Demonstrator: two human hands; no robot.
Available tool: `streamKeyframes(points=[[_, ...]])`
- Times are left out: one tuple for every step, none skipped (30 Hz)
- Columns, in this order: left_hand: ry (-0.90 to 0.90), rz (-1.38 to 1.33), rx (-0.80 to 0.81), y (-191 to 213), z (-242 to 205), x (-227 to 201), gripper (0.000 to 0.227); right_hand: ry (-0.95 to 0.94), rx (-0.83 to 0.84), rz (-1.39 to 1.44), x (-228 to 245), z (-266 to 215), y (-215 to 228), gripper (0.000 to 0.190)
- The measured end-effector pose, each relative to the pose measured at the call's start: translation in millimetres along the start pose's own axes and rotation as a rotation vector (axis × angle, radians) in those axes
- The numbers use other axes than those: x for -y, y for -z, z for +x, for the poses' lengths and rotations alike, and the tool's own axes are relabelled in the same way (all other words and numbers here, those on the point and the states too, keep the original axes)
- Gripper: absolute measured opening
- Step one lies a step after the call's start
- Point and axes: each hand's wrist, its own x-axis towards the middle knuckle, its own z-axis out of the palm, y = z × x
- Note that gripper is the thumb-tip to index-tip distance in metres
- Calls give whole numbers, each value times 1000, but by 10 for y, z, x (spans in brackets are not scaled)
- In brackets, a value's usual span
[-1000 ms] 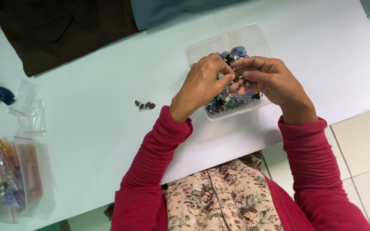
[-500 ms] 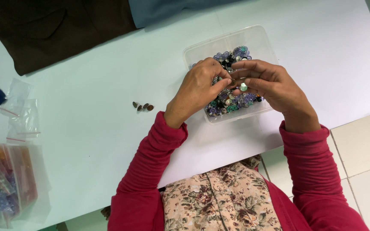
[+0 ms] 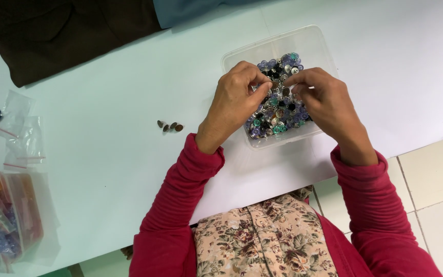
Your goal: Sorting different types of buttons from a container and placing them into small plastic bags.
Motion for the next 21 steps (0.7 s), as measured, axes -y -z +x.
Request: streamKeyframes(points=[[1,1,-1,-6,3,8,6,1,2,1,-29,36,-41,26],[-8,3,-5,-17,0,14,6,16,19,-187,-58,60,-83,24],[-18,5,-8,-28,0,19,6,32,35,-375,-87,85,-123,22],[-19,5,-7,-29,1,22,6,32,34,-374,-221,136,-162,22],[-17,10,-10,-28,4,25,6,42,67,-486,-353,188,-201,20],[-17,16,-17,-21,6,27,5,56,100,-598,-480,249,-241,18],[-18,17,-20,-27,17,24,5,59,100,-599,-482,254,-240,18],[-23,14,-24,-27,10,24,5,65,119,-632,-484,254,-253,17],[-27,11,-27,-27,3,26,5,71,137,-666,-486,255,-267,17],[-24,11,-29,-30,2,43,5,71,140,-666,-472,246,-275,17],[-26,11,-30,-36,0,58,5,70,152,-669,-460,235,-281,18],[-34,10,-30,-49,0,72,4,69,157,-674,-451,217,-282,20],[-36,10,-29,-46,-7,70,4,69,155,-675,-455,227,-283,20],[-40,16,-33,-44,-4,66,4,68,134,-622,-454,244,-274,20],[-44,23,-37,-37,-1,60,4,68,113,-570,-449,262,-266,19],[-46,24,-41,-34,-3,68,4,72,113,-572,-341,240,-238,19],[-47,23,-37,-28,-10,75,4,38,80,-429,-229,214,-213,21],[-47,23,-35,-15,-21,83,4,5,49,-286,-115,192,-195,25],[-48,25,-41,-16,-31,100,4,11,51,-287,-96,179,-182,25],[-62,24,-48,-22,-34,115,3,28,43,-195,-78,168,-159,25],[-75,23,-56,-27,-37,128,3,45,34,-103,-57,156,-137,26]])
